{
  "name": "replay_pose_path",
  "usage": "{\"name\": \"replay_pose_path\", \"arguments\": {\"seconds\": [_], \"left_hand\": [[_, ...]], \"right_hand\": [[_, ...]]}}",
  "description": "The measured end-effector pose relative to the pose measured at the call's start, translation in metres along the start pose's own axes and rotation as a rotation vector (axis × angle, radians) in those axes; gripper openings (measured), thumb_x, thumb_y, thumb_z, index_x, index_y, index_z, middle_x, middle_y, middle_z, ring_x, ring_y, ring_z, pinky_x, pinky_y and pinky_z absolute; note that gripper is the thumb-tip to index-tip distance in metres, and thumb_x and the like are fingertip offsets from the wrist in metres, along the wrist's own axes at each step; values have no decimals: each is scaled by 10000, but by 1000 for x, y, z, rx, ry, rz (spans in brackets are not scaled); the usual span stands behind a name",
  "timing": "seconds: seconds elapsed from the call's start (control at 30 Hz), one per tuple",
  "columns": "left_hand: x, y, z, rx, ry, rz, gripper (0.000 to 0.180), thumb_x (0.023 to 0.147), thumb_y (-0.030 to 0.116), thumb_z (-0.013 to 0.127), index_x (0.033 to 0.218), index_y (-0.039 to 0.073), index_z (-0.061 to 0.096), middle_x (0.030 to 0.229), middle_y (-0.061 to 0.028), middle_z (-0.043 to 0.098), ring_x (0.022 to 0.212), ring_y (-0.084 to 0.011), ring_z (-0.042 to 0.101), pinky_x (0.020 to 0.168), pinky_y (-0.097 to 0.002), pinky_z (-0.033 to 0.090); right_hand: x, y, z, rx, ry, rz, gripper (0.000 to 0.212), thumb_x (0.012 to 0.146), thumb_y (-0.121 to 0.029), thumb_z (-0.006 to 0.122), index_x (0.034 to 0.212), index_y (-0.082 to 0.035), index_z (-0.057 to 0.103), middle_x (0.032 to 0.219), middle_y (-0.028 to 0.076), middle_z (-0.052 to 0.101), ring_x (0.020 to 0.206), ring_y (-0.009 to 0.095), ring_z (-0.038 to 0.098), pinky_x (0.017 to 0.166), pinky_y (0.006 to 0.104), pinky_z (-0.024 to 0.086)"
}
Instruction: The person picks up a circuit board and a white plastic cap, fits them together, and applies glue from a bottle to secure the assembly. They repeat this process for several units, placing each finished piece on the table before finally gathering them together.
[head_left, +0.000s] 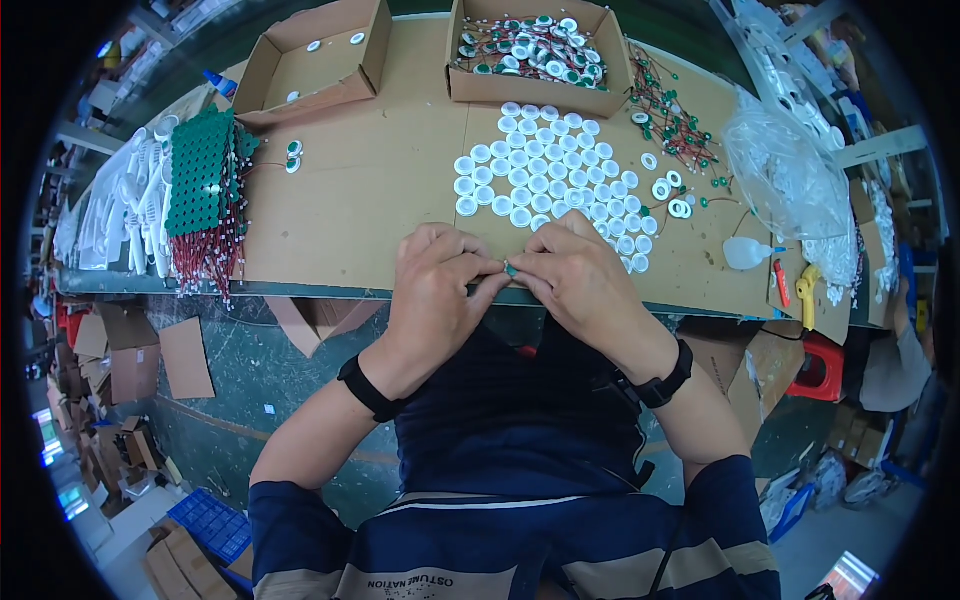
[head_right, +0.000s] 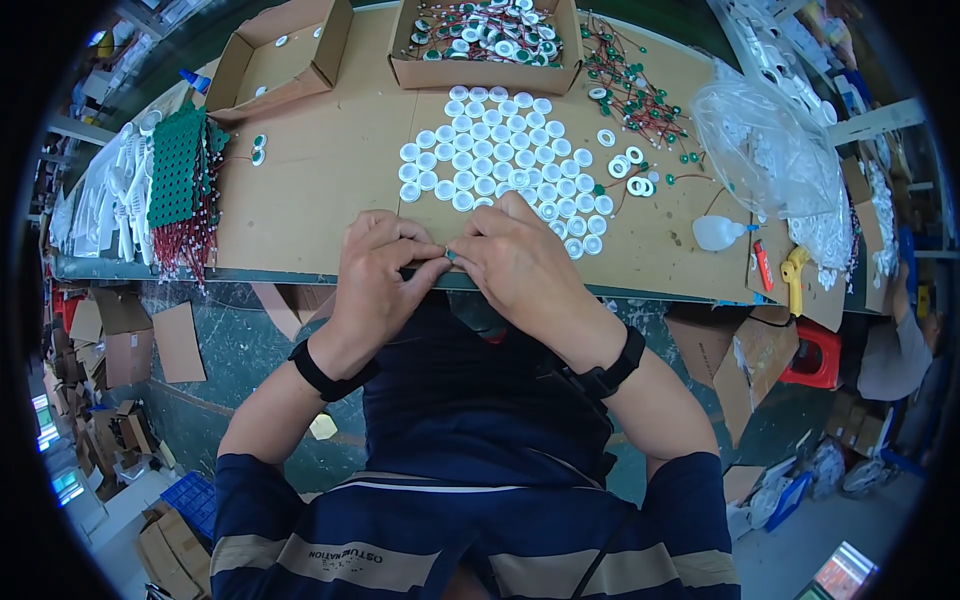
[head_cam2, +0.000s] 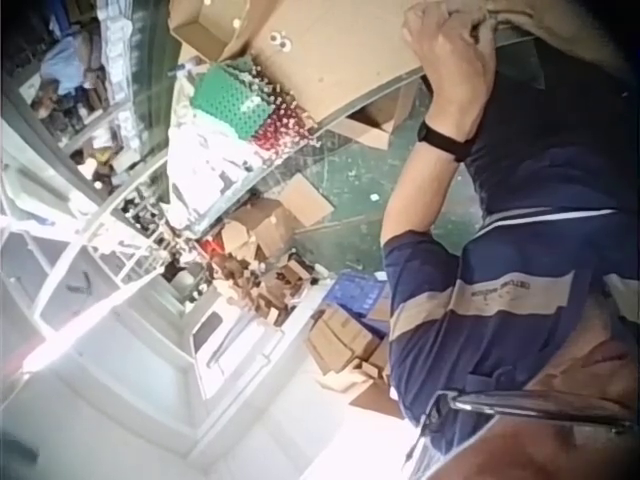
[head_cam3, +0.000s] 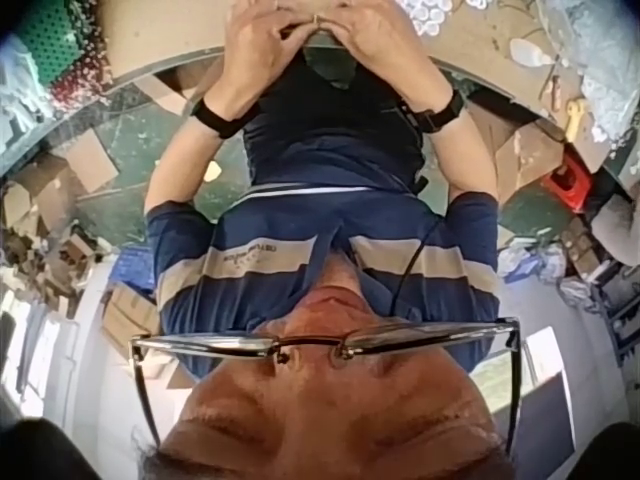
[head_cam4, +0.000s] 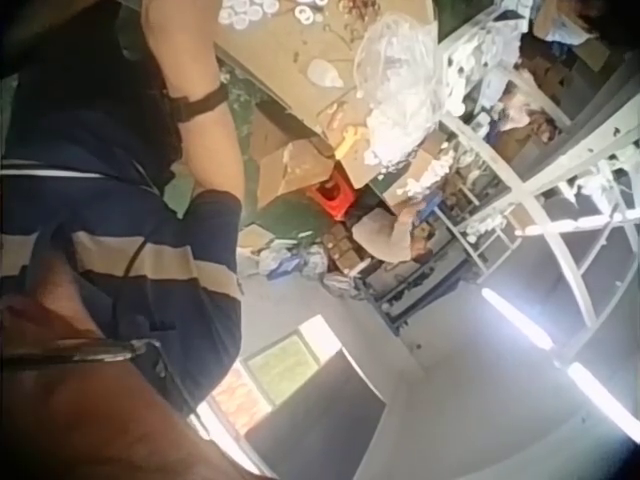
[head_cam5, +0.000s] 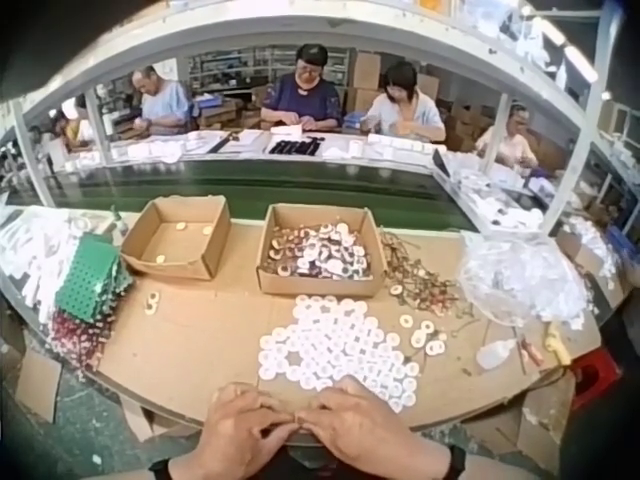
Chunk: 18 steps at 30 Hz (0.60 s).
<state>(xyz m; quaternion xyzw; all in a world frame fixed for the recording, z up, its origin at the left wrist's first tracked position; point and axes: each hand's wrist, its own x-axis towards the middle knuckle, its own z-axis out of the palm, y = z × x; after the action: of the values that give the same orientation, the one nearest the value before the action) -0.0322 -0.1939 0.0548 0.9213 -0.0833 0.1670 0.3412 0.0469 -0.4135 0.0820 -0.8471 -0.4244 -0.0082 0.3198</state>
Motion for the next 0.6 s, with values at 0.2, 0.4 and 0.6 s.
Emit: {"name": "replay_pose_path", "arguments": {"seconds": [0.2,0.4,0.6], "left_hand": [[2,3,-2,10,4,9,192,815,98,974,985,102,883,1050,-6,780,1112,-287,670,1035,-456,498],[2,9,-1,63,69,145,219,807,45,962,1003,93,875,1050,-6,782,1114,-293,681,1045,-455,510],[5,9,-2,56,50,179,197,817,33,949,990,96,877,1040,-12,789,1096,-284,702,1024,-452,532]], "right_hand": [[4,1,-6,-1,-84,39,188,900,-99,916,1086,-77,898,1024,65,771,1035,304,682,908,420,600],[14,0,-12,-29,-167,70,172,940,-117,882,1105,-72,896,1035,83,783,1051,328,697,921,428,610],[16,3,-11,-35,-240,50,150,974,-108,841,1107,-59,889,1041,94,779,1067,342,705,920,445,617]]}}
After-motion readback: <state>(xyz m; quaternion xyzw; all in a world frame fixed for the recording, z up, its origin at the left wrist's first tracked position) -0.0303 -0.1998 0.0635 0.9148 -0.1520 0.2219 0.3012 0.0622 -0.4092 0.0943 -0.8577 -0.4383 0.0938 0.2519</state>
